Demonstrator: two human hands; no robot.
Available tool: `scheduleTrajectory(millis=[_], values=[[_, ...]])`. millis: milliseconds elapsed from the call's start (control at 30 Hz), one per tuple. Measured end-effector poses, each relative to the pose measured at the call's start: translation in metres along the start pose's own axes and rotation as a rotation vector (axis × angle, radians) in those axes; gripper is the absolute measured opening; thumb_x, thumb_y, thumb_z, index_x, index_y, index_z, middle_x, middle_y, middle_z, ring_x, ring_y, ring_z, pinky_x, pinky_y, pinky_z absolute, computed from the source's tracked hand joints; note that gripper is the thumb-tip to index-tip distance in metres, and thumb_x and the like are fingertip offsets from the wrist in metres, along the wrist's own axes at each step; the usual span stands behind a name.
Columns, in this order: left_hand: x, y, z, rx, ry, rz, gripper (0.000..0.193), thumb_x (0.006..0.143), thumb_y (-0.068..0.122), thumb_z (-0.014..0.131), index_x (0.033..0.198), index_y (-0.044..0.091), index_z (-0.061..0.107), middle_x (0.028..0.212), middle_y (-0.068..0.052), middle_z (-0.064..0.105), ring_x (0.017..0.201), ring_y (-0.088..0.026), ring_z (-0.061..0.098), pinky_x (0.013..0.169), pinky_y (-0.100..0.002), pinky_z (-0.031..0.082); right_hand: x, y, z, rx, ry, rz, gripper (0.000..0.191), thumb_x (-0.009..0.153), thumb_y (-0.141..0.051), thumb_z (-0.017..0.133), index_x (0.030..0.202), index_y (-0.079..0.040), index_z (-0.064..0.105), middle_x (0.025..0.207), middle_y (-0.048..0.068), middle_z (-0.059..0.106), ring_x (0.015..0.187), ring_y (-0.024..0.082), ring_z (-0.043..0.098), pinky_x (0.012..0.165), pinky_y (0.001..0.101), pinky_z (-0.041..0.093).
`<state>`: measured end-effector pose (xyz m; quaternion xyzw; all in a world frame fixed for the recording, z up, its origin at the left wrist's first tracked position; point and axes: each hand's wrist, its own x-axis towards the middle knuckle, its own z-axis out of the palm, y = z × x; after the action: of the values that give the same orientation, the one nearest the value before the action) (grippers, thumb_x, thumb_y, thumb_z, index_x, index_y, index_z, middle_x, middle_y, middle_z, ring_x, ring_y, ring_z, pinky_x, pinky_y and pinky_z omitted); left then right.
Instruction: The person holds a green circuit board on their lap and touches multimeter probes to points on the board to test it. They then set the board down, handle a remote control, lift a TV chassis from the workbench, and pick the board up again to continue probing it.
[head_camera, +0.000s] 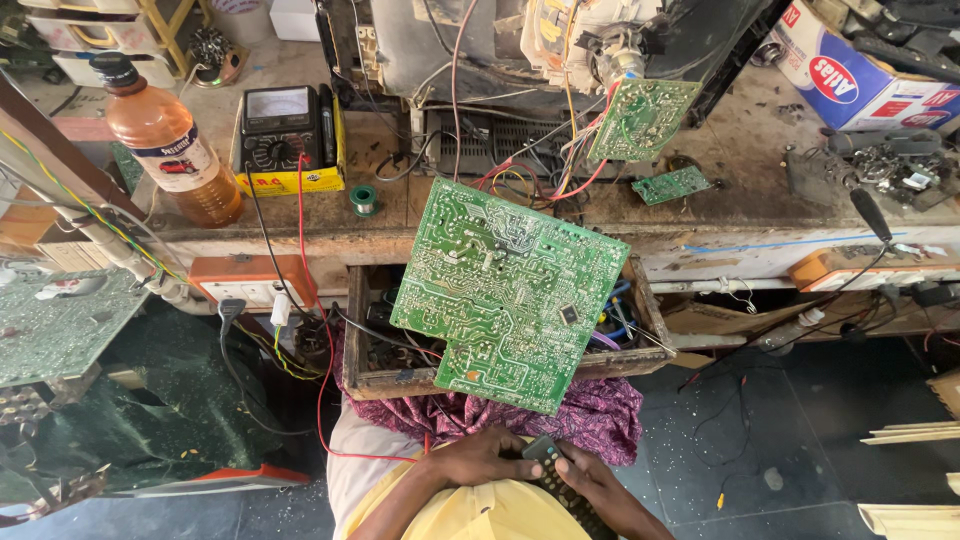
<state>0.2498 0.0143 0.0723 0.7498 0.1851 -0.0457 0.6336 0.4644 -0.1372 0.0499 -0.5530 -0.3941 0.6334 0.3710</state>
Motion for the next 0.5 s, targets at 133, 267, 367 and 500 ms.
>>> scheduleTrajectory(millis=[133, 267, 367, 500], values=[[0.0004, -0.0015, 0.0001, -0.008, -0.007, -0.003, 0.059, 0.094, 0.057, 0.067, 0.103, -0.001, 0.074, 0.085, -0.01, 0.072, 0.078, -0.015, 0.064, 0.072, -0.036, 0.052, -0.001, -0.0006, 0.0003, -0.002, -0.009, -0.024, 0.059, 0.099, -0.047, 0.053, 0.136, -0.002, 0.06, 0.104, 0.005, 0.071, 0.092, 0.01, 0.063, 0.08, 0.0288, 0.052], [0.0018, -0.004, 0.0012, 0.012, 0.014, -0.015, 0.059, 0.093, 0.056, 0.068, 0.105, -0.001, 0.074, 0.089, -0.01, 0.073, 0.082, -0.015, 0.066, 0.076, -0.035, 0.053, 0.0012, 0.001, 0.0006, -0.011, -0.012, -0.045, 0.058, 0.098, -0.049, 0.054, 0.132, -0.002, 0.061, 0.103, 0.006, 0.071, 0.093, 0.011, 0.064, 0.081, 0.0301, 0.052], [0.0031, -0.0062, 0.0014, 0.017, 0.016, -0.018, 0.059, 0.093, 0.056, 0.068, 0.107, -0.001, 0.074, 0.091, -0.011, 0.074, 0.083, -0.015, 0.067, 0.077, -0.035, 0.053, 0.0021, 0.0019, 0.0005, 0.009, -0.005, -0.027, 0.058, 0.097, -0.049, 0.054, 0.132, -0.003, 0.061, 0.104, 0.005, 0.071, 0.095, 0.011, 0.064, 0.083, 0.0299, 0.052], [0.0044, -0.0086, 0.0021, -0.002, -0.005, -0.003, 0.059, 0.094, 0.056, 0.067, 0.107, -0.001, 0.073, 0.09, -0.011, 0.074, 0.083, -0.015, 0.066, 0.077, -0.035, 0.053, 0.0003, 0.002, 0.0005, 0.018, -0.027, -0.066, 0.057, 0.098, -0.048, 0.055, 0.132, -0.002, 0.061, 0.103, 0.005, 0.07, 0.094, 0.011, 0.063, 0.083, 0.0295, 0.051]])
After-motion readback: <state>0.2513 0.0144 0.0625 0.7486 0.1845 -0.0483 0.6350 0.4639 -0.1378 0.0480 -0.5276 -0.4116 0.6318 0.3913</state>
